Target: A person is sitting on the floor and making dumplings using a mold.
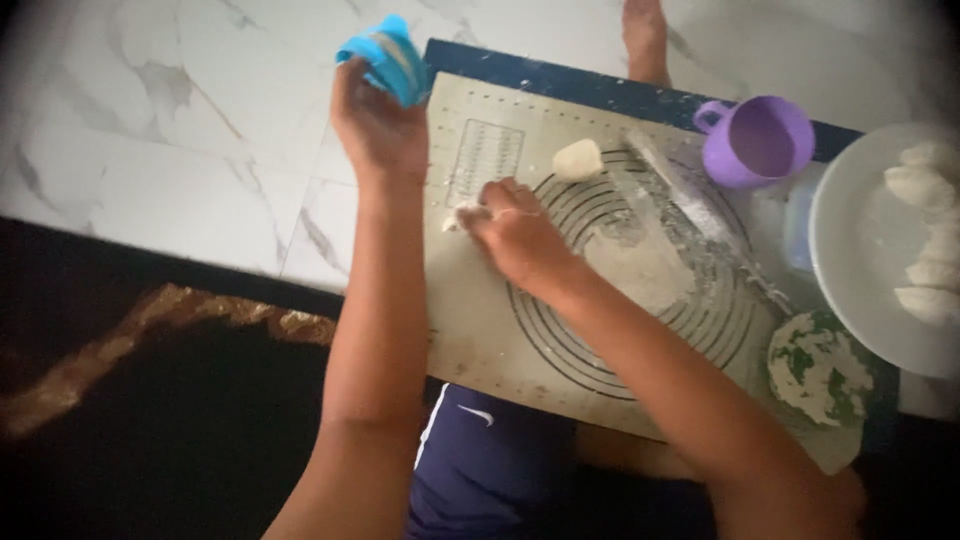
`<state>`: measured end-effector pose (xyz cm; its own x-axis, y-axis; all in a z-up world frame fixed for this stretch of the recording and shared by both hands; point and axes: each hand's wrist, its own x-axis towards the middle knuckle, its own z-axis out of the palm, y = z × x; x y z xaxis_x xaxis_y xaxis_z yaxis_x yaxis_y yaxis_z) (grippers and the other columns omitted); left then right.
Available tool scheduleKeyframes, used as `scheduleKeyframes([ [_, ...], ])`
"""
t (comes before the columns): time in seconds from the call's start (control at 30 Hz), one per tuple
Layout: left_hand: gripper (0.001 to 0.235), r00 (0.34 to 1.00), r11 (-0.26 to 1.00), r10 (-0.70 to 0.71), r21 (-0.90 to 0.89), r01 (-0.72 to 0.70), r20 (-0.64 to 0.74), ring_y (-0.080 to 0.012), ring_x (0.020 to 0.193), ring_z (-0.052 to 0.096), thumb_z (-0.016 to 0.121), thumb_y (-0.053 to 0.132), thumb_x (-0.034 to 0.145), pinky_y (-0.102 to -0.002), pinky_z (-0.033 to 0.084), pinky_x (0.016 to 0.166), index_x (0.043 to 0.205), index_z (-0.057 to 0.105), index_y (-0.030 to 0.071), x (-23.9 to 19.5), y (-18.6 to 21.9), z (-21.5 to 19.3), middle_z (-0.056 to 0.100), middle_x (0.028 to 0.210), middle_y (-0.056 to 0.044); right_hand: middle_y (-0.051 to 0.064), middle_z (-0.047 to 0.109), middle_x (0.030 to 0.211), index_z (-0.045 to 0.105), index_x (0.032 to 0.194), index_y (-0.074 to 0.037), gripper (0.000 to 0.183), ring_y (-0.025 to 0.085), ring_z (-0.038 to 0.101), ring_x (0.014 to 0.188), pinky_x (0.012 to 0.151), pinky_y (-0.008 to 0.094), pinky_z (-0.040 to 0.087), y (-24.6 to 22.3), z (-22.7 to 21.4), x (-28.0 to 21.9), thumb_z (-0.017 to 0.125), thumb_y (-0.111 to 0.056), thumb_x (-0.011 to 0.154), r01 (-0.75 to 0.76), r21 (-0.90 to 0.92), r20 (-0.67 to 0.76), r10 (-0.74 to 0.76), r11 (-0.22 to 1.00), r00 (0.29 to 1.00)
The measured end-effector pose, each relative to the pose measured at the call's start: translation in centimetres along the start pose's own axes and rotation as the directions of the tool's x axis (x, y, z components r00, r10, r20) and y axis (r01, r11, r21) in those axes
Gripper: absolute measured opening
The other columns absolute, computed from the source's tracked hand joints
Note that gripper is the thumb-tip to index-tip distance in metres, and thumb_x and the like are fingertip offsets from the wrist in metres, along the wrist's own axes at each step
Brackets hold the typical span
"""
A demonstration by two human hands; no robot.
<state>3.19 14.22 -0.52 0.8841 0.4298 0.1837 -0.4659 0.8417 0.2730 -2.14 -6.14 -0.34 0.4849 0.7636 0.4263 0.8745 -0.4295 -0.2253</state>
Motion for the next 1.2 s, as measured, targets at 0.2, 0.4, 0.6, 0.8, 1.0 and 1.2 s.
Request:
scheduleKeyframes([
  [0.2,0.009,0.998,0.999,-0.03,-0.016,0.029,-0.062,-0.0145,0.08,0.053,0.061,0.016,0.092,-0.03,0.042,0.073,0.092,0.063,0.007,-0.6,-0.4,0.5,0.061,0.088,-0.005,0.012,0.071,0.097,0.078,0.088,-0.005,0.019,0.028,0.064,0.091,0.083,0.04,0.053,2.4,-0.4,0.5,0.072,-0.02,0.099,-0.032,-0.005,-0.053,0.031,0.999,0.998],
  [0.4,0.013,0.999,0.999,0.039,0.024,-0.038,-0.012,-0.0156,0.089,0.055,0.063,0.022,0.092,-0.032,0.041,0.086,0.095,0.061,0.009,-1.0,-1.1,0.3,0.061,0.095,-0.006,0.008,0.07,0.094,0.083,0.106,-0.018,0.014,0.03,0.054,0.096,0.088,0.047,0.043,4.7,-1.3,1.5,0.074,-0.025,0.098,-0.229,-0.384,-0.084,0.213,0.894,0.973],
  [0.6,0.018,1.0,0.999,0.021,0.047,-0.02,-0.014,-0.0164,0.09,0.055,0.061,0.023,0.094,-0.033,0.042,0.086,0.099,0.059,0.006,-1.0,-1.2,0.4,0.06,0.096,-0.009,0.013,0.063,0.086,0.082,0.098,-0.005,0.015,0.03,0.052,0.083,0.079,0.045,0.042,3.0,0.4,1.1,0.076,-0.01,0.085,-0.182,-0.479,-0.188,0.103,0.859,0.977],
  [0.8,0.011,0.998,0.999,0.024,0.044,-0.026,0.059,-0.0151,0.086,0.051,0.056,0.02,0.096,-0.032,0.038,0.084,0.093,0.057,0.01,-1.2,-1.1,1.0,0.057,0.091,-0.006,0.003,0.069,0.091,0.078,0.111,-0.011,0.017,0.019,0.054,0.086,0.082,0.038,0.04,4.4,-3.6,-0.6,0.076,-0.003,0.096,-0.236,0.03,-0.24,0.236,0.971,0.942],
  [1.0,0.013,0.999,0.997,0.005,0.079,-0.009,0.053,-0.0161,0.09,0.054,0.058,0.02,0.095,-0.031,0.041,0.083,0.098,0.056,0.008,-1.0,-1.4,0.4,0.059,0.097,-0.007,0.006,0.067,0.11,0.064,0.13,-0.001,0.028,0.01,0.06,0.094,0.082,0.021,0.052,5.3,-7.0,-2.2,0.063,-0.005,0.102,-0.384,0.726,-0.085,0.628,0.571,0.773],
  [1.2,0.013,1.0,0.994,0.013,0.104,-0.012,-0.007,-0.0156,0.087,0.051,0.058,0.02,0.093,-0.032,0.039,0.083,0.094,0.056,0.008,-1.0,-1.2,0.4,0.057,0.093,-0.007,0.009,0.068,0.089,0.079,0.112,-0.007,0.013,0.022,0.055,0.085,0.072,0.035,0.048,7.1,-4.6,2.5,0.074,-0.011,0.101,-0.195,-0.115,-0.196,0.17,0.974,0.966],
])
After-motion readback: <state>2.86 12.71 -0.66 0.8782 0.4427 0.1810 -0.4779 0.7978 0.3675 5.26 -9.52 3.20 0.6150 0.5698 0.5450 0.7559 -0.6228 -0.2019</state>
